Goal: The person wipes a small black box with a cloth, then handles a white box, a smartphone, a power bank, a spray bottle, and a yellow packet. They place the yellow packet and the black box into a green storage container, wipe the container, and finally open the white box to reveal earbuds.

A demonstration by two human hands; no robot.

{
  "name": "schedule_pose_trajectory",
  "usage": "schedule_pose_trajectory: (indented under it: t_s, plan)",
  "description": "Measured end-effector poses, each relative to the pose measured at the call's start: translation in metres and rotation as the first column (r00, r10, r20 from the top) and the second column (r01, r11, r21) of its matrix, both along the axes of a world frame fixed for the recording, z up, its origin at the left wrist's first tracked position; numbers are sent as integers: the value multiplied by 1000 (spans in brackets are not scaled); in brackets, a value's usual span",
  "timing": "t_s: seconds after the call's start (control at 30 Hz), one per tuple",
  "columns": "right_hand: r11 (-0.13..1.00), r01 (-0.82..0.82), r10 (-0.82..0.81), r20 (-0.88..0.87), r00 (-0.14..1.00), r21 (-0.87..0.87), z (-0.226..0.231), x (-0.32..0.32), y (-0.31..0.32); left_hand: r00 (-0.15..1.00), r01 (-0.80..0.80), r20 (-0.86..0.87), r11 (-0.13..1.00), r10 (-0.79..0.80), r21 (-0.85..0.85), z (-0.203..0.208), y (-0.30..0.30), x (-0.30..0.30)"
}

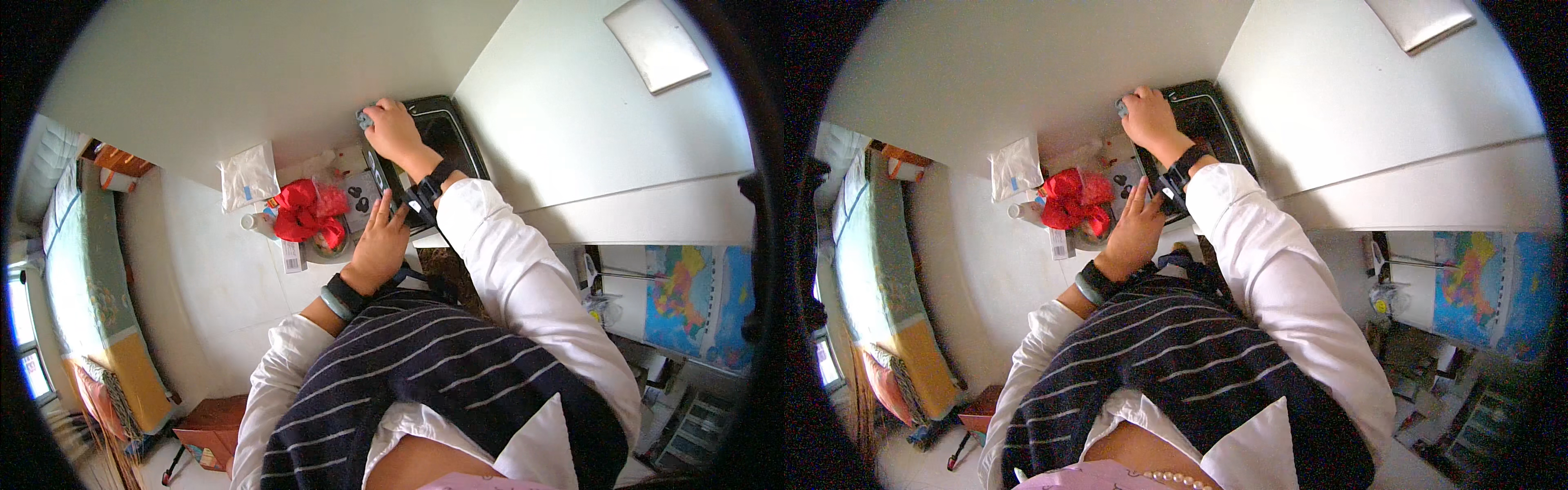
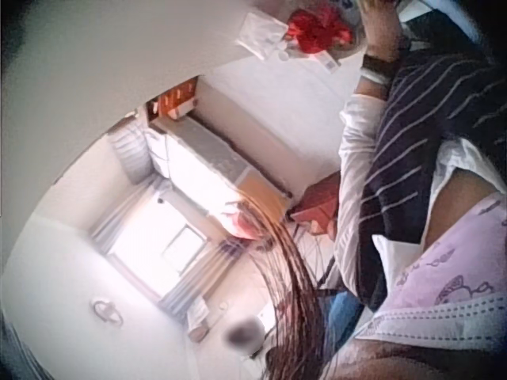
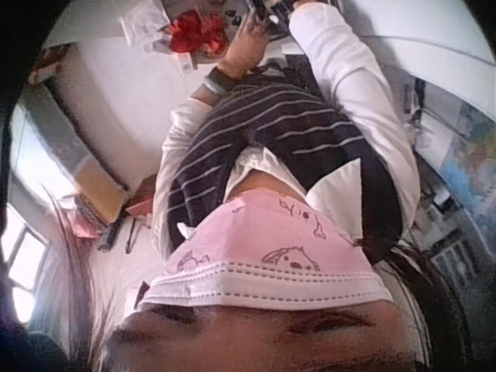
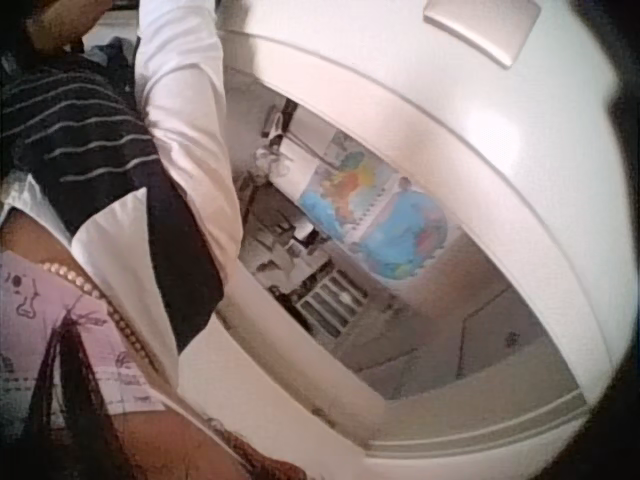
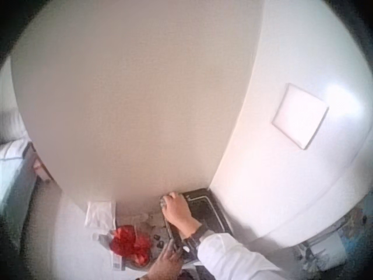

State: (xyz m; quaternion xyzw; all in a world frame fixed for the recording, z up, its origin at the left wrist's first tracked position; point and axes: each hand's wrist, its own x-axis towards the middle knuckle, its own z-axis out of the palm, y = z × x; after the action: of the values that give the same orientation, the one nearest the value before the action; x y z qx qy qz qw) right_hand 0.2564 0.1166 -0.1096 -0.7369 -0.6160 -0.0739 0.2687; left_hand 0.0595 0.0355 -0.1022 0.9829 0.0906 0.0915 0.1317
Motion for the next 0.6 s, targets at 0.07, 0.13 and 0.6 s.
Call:
schedule_pose_trajectory:
  t_s: [0.07, 0.13, 0.6]
  plan:
    - [997, -62, 60, -46, 997, -53, 4, 6, -2, 1000, -31, 6, 999, 31, 7, -2, -4, -2]
    - [983, -177, 172, -77, 982, -56, 7, 7, -17, 1000, -17, 17, 999, 16, 29, -6, 0, -1]
    - [886, -380, 402, 32, 915, -264, 35, 3, -88, 968, 145, 230, 974, -103, -174, -5, 14, -12]
